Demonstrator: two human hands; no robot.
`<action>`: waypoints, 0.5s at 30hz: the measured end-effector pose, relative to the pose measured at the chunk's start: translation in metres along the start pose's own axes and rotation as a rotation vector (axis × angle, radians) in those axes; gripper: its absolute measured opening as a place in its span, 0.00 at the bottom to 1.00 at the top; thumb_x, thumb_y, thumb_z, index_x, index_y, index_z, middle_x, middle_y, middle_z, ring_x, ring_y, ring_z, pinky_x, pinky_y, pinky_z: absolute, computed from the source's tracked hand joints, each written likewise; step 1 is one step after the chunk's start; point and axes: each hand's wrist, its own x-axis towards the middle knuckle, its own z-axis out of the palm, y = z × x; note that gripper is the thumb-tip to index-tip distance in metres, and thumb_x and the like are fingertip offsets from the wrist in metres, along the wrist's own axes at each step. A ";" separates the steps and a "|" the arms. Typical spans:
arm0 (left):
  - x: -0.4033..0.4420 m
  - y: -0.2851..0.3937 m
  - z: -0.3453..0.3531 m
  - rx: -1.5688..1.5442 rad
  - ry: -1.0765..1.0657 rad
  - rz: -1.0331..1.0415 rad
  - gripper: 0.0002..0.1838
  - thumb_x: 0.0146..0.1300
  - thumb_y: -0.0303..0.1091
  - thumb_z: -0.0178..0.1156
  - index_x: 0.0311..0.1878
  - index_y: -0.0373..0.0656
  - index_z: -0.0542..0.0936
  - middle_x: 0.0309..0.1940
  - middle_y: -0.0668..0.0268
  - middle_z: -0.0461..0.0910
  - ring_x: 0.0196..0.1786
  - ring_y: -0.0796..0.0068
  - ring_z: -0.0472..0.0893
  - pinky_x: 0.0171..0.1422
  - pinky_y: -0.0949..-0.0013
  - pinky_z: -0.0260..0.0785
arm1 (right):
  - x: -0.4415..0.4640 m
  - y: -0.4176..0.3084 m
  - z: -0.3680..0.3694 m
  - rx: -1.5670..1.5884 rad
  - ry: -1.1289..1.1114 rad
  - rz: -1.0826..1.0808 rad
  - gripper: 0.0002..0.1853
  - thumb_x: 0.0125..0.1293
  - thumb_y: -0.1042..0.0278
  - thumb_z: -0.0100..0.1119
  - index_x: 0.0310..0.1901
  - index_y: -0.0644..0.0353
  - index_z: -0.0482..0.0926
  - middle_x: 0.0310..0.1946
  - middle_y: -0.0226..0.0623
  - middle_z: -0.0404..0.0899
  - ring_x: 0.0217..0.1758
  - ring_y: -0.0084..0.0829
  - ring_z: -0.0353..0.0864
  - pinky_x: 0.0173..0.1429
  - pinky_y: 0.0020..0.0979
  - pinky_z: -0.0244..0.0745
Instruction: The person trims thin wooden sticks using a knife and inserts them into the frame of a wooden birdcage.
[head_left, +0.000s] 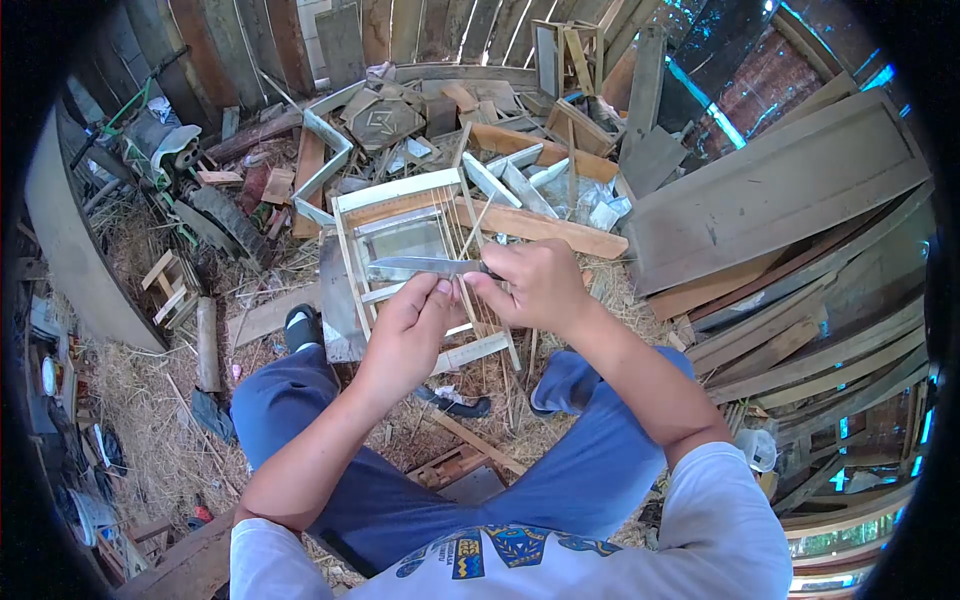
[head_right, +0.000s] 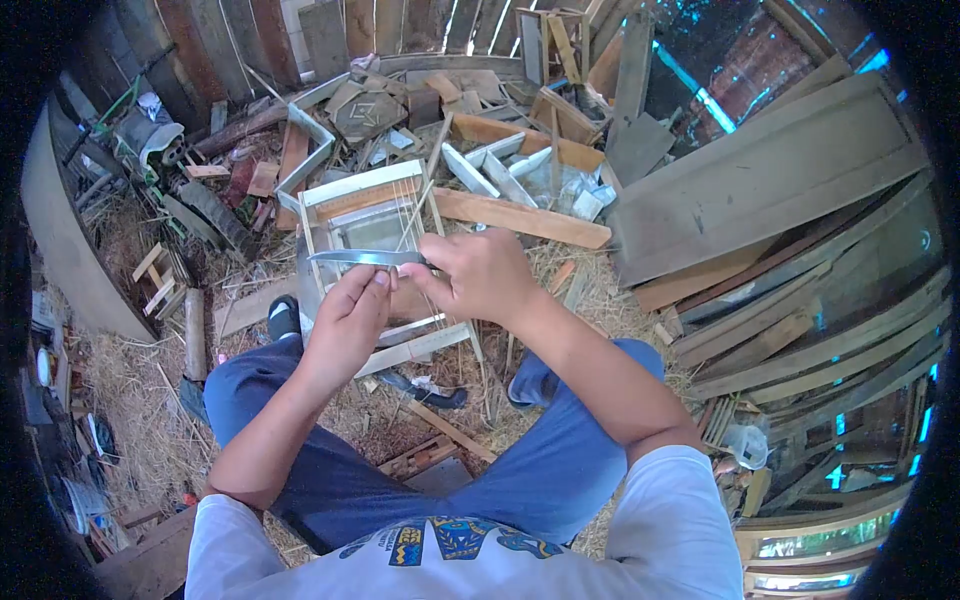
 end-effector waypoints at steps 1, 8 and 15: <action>0.000 0.004 0.001 -0.025 -0.004 -0.009 0.10 0.85 0.34 0.49 0.46 0.42 0.76 0.26 0.81 0.64 0.26 0.91 0.60 0.29 0.79 0.51 | 0.001 0.001 -0.001 -0.016 0.006 -0.002 0.19 0.70 0.49 0.65 0.28 0.53 0.77 0.17 0.38 0.78 0.21 0.44 0.82 0.25 0.44 0.73; -0.010 0.009 0.000 0.009 -0.126 0.002 0.10 0.85 0.34 0.48 0.44 0.44 0.73 0.26 0.82 0.62 0.26 0.91 0.59 0.28 0.78 0.50 | -0.008 0.082 -0.020 0.002 0.186 0.497 0.20 0.76 0.51 0.61 0.30 0.59 0.79 0.20 0.46 0.79 0.23 0.50 0.81 0.28 0.45 0.71; -0.002 0.001 -0.005 -0.064 -0.046 -0.042 0.10 0.85 0.35 0.47 0.45 0.44 0.76 0.27 0.81 0.64 0.27 0.92 0.59 0.30 0.79 0.50 | -0.005 0.019 -0.005 0.129 0.075 0.325 0.20 0.74 0.51 0.62 0.29 0.57 0.79 0.19 0.44 0.78 0.22 0.49 0.81 0.27 0.44 0.71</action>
